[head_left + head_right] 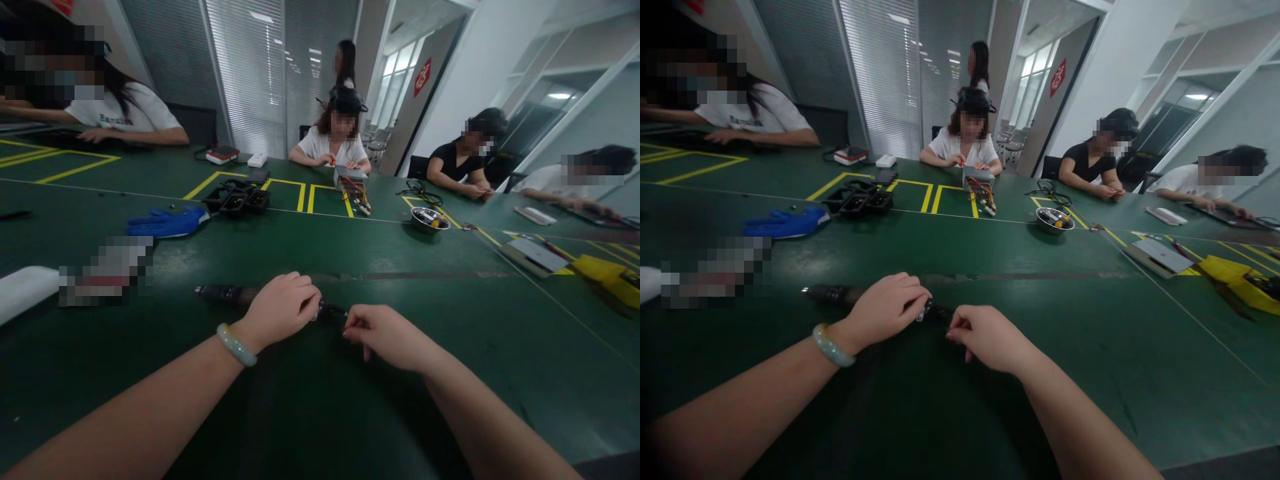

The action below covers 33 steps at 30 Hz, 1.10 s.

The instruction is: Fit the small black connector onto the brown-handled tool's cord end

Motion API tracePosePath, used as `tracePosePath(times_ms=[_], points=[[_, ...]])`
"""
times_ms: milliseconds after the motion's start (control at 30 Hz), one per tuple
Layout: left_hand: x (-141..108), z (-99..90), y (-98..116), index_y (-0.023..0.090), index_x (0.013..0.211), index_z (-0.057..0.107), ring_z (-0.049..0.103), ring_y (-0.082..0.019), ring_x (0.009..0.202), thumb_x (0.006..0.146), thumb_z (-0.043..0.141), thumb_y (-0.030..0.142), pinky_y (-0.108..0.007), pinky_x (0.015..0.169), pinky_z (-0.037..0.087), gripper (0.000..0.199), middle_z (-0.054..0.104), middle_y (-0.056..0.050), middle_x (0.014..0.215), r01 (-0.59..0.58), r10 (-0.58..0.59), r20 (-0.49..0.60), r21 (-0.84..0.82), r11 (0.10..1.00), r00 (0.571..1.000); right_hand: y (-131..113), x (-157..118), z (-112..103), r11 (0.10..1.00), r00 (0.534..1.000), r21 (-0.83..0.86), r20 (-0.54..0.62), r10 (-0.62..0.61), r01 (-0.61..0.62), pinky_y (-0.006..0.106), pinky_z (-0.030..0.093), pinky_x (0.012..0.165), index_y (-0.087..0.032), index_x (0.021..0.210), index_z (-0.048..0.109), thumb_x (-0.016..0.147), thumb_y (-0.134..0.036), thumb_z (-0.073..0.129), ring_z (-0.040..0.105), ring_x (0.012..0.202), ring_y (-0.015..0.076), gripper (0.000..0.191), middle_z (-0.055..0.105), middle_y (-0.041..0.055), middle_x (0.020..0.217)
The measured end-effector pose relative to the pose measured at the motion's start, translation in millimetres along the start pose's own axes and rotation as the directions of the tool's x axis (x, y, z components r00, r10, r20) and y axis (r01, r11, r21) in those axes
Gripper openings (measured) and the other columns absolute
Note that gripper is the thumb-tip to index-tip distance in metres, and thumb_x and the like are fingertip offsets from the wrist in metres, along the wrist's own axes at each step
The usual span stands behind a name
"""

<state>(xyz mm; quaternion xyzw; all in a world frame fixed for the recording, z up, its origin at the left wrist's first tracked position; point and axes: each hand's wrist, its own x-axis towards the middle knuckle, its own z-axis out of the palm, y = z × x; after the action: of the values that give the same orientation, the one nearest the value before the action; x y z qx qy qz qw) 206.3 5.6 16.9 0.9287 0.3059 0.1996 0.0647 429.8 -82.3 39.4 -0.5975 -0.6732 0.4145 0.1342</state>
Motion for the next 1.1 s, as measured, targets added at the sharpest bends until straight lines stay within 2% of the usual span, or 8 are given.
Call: tracePosePath(times_ms=[167,400,600,667,767,900,1000,1100], points=[[-1.6,-3.2,9.7,0.022,0.105,0.065,0.055,-0.018,0.091,0.093,0.044,0.027,-0.037,0.083,0.041,0.025,0.064,-0.004,0.096,-0.051,0.05,-0.018,-0.044,0.998,0.999,3.2,-3.2,2.3,0.997,0.985,0.067,0.17,-0.034,0.022,0.02,0.045,0.052,-0.022,0.091,0.067,0.089,-0.031,0.06,0.061,0.056,0.0104,0.011,0.065,-0.0018,0.087],[-4.6,2.6,26.6,0.023,0.108,0.062,0.052,-0.022,0.105,0.091,0.053,0.034,-0.04,0.09,0.044,0.022,0.057,-0.006,0.111,-0.103,0.103,0.046,-0.006,0.995,0.994,25.8,13.0,-11.6,0.862,0.924,-0.507,-0.338,-0.177,-0.02,0.028,0.041,0.066,-0.024,0.077,0.072,0.084,-0.016,0.063,0.059,0.074,0.0174,0.014,0.062,0.0016,0.083],[-4.0,3.6,23.8,0.023,0.106,0.061,0.053,-0.02,0.103,0.09,0.054,0.031,-0.037,0.086,0.047,0.019,0.055,-0.006,0.108,-0.06,0.061,0.04,-0.025,0.998,0.997,49.9,28.2,-26.1,0.947,0.715,-0.311,-0.679,-0.166,-0.076,0.029,0.04,0.062,-0.019,0.086,0.065,0.09,-0.031,0.053,0.059,0.073,0.0194,0.018,0.063,0.0052,0.084],[-4.3,4.1,23.9,0.023,0.106,0.062,0.052,-0.021,0.108,0.089,0.056,0.031,-0.04,0.091,0.046,0.02,0.055,-0.006,0.113,-0.083,0.083,0.006,-0.032,0.996,0.996,46.7,27.1,-25.7,0.977,0.698,-0.198,-0.711,-0.088,-0.079,0.028,0.039,0.057,-0.018,0.09,0.062,0.092,-0.038,0.05,0.058,0.064,0.0186,0.023,0.062,0.0037,0.073],[-4.5,6.5,25.4,0.024,0.109,0.062,0.046,-0.023,0.124,0.088,0.057,0.029,-0.044,0.105,0.038,0.022,0.053,-0.004,0.129,-0.201,0.2,-0.031,-0.042,0.979,0.979,29.9,17.1,-22.2,0.996,0.794,-0.043,-0.607,0.034,-0.076,0.024,0.036,0.05,-0.018,0.091,0.059,0.094,-0.043,0.05,0.054,0.052,0.0152,0.026,0.057,-0.0008,0.058],[-4.0,11.9,24.9,0.023,0.11,0.062,0.045,-0.019,0.128,0.09,0.056,0.029,-0.042,0.113,0.03,0.021,0.056,-0.002,0.132,-0.316,0.318,0.016,-0.065,0.947,0.948,-2.9,-6.5,-7.9,0.979,0.993,0.201,-0.111,0.046,-0.023,0.02,0.037,0.046,-0.018,0.09,0.054,0.093,-0.043,0.053,0.053,0.048,0.0124,0.026,0.055,-0.0031,0.055],[-4.1,13.8,22.5,0.025,0.11,0.064,0.044,-0.019,0.131,0.092,0.054,0.031,-0.044,0.115,0.026,0.021,0.057,0.0,0.133,-0.38,0.385,0.062,-0.081,0.921,0.921,-20.7,-21.0,6.3,0.933,0.984,0.357,0.177,-0.03,-0.036,0.021,0.046,0.056,-0.017,0.091,0.053,0.093,-0.037,0.057,0.061,0.061,0.0145,0.021,0.062,0.0001,0.065],[-4.6,12.0,21.9,0.027,0.106,0.066,0.04,-0.02,0.135,0.094,0.049,0.033,-0.045,0.117,0.022,0.021,0.056,0.003,0.135,-0.46,0.468,0.114,-0.091,0.883,0.876,-24.5,-25.6,11.0,0.882,0.958,0.467,0.278,-0.077,-0.064,0.025,0.051,0.065,-0.015,0.092,0.051,0.092,-0.032,0.059,0.065,0.071,0.0162,0.019,0.066,0.0044,0.074]])
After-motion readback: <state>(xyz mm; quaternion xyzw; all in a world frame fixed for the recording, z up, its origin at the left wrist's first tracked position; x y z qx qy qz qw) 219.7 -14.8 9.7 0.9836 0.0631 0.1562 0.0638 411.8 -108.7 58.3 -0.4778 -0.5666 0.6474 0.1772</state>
